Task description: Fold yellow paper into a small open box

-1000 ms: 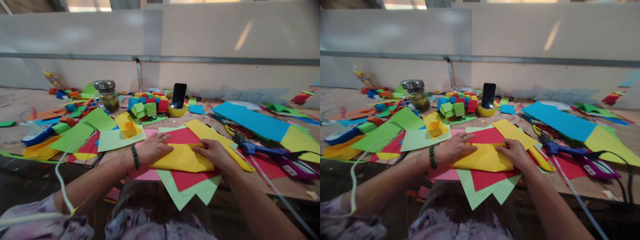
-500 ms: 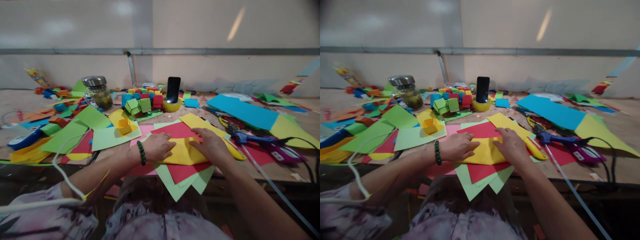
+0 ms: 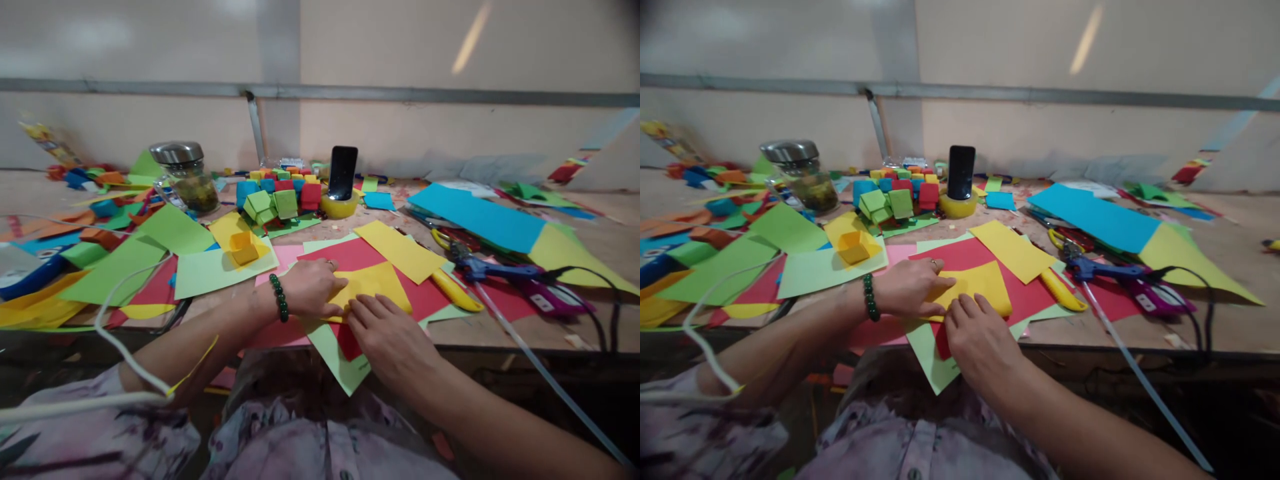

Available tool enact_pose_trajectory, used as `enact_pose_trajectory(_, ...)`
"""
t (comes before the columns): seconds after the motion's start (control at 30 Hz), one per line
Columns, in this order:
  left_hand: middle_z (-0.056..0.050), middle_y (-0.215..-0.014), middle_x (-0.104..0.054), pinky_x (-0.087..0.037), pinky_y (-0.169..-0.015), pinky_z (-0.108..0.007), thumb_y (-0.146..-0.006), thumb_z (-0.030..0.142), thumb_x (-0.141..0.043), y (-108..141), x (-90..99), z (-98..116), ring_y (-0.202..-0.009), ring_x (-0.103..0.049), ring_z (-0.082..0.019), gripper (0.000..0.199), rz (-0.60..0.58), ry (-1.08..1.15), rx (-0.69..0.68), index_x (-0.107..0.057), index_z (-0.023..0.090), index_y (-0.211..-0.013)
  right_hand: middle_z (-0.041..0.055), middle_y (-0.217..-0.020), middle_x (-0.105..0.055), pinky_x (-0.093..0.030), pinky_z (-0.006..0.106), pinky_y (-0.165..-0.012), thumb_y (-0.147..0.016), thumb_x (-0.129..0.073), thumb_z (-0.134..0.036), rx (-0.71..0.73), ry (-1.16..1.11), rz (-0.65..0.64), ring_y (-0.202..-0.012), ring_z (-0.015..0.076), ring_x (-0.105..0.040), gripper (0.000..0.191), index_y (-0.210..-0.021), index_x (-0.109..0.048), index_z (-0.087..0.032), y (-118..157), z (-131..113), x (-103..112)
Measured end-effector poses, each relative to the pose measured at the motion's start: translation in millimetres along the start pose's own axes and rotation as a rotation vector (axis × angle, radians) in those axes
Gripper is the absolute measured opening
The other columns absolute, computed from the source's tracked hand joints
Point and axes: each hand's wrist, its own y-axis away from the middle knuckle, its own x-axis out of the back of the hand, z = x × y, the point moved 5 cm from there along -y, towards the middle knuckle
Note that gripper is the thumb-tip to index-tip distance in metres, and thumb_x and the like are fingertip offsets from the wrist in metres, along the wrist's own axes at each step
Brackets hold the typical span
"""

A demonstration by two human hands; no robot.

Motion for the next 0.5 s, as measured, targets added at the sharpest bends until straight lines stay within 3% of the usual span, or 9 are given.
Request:
enact_pose_trajectory(0.3, -0.010, -0.096, -0.060, -0.045, -0.059, -0.029, -0.082, 0.048, -0.057, 1, -0.5, 0, -0.083, -0.059, -0.024, 0.039, 0.007, 0.019, 0.010, -0.065, 0.022, -0.109, 0.0108, -0.088, -0.070, -0.042, 0.041, -0.086, -0.082, -0.060, -0.008, -0.094, -0.027, -0.143, -0.093, 0.0277, -0.061, 0.013, -0.082, -0.072, -0.013, 6, 24, 6)
enact_pose_trajectory(0.4, -0.010, -0.095, -0.060, -0.045, -0.060, -0.031, -0.082, 0.048, -0.056, 1, -0.4, 0, -0.082, -0.060, -0.025, 0.038, -0.001, 0.016, 0.008, -0.066, 0.021, -0.107, 0.0123, -0.095, -0.070, -0.041, 0.043, -0.089, -0.082, -0.059, -0.009, -0.130, -0.012, -0.122, -0.099, 0.0294, -0.060, 0.016, -0.090, -0.072, -0.013, 10, 26, 8)
enact_pose_trajectory(0.5, -0.011, -0.096, -0.060, -0.045, -0.061, -0.032, -0.081, 0.051, -0.056, 1, -0.5, -1, -0.084, -0.060, -0.026, 0.041, -0.001, 0.011, 0.007, -0.066, 0.022, -0.109, 0.0120, -0.100, -0.070, -0.042, 0.042, -0.089, -0.084, -0.059, -0.015, -0.035, -0.034, -0.080, -0.099, 0.0285, -0.059, 0.023, -0.105, -0.069, -0.012, 7, 9, 10)
